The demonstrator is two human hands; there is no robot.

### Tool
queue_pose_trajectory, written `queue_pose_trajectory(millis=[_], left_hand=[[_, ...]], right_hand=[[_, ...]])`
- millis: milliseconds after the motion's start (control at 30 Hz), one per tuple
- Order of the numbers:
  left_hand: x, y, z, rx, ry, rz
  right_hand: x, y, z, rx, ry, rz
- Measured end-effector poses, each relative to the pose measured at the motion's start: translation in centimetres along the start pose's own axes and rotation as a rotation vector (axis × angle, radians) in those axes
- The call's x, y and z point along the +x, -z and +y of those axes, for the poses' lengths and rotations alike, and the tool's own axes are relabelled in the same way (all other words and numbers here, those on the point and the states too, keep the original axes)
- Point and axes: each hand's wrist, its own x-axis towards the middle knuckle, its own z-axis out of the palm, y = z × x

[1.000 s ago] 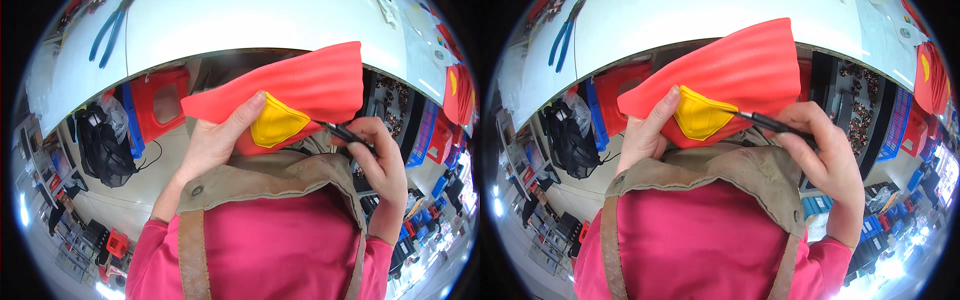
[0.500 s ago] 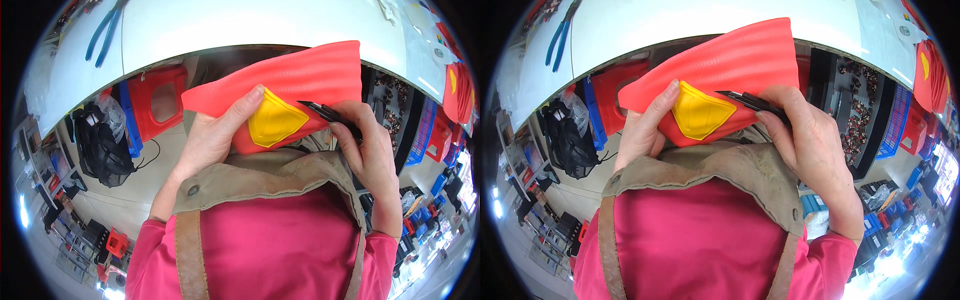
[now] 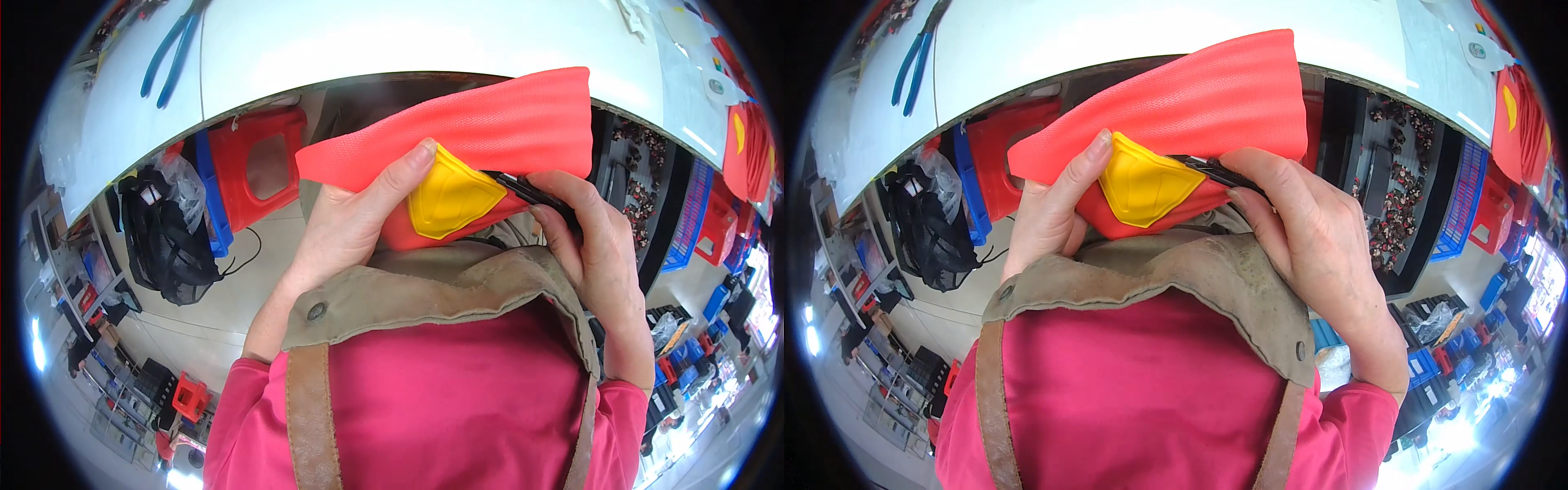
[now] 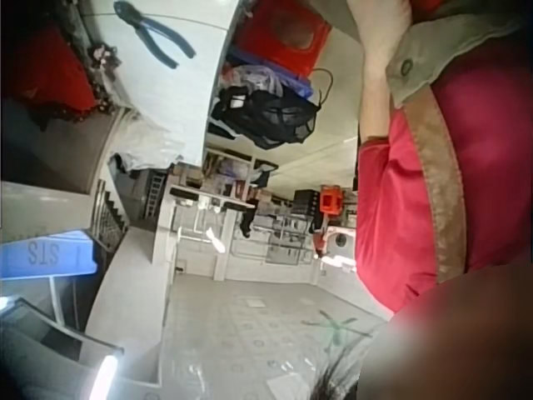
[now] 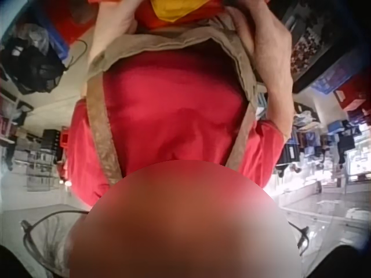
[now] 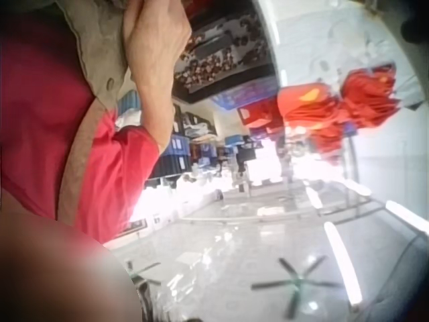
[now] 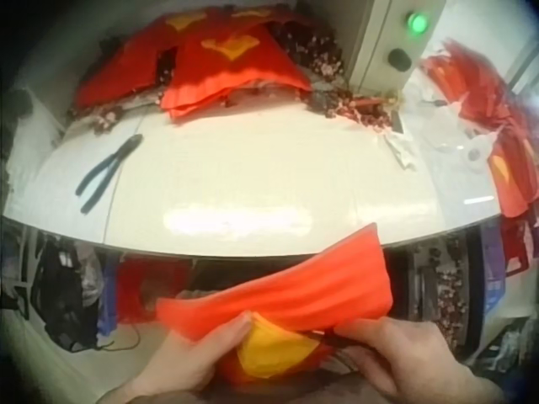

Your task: The worker applies glue to yellow shield patches and attaches them to red fabric costume pieces on a production line.

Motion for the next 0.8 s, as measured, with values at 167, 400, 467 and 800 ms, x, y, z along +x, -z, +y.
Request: queue_pose_trajectory(millis=[167, 400, 467, 800], left_hand=[[0.1, 0.0, 0.0, -0.037, 0.004, -0.016], [0.2, 0.1, 0.0, -0.128, 0.043, -0.039], [0.2, 0.1, -0.1, -0.118, 0.043, -0.036], [-0.2, -0.2, -0.2, -0.003, 0.014, -0.046]], right_hand=[[-0.2, -0.2, 0.0, -0.042, 0.013, 0.021], [-0.3, -0.4, 0.8, -0.094, 0.116, 0.044], [-0.2, -0.2, 0.7, -0.113, 0.115, 0.024], [0.7, 1.5, 1.4, 0.142, 0.059, -0.185]])
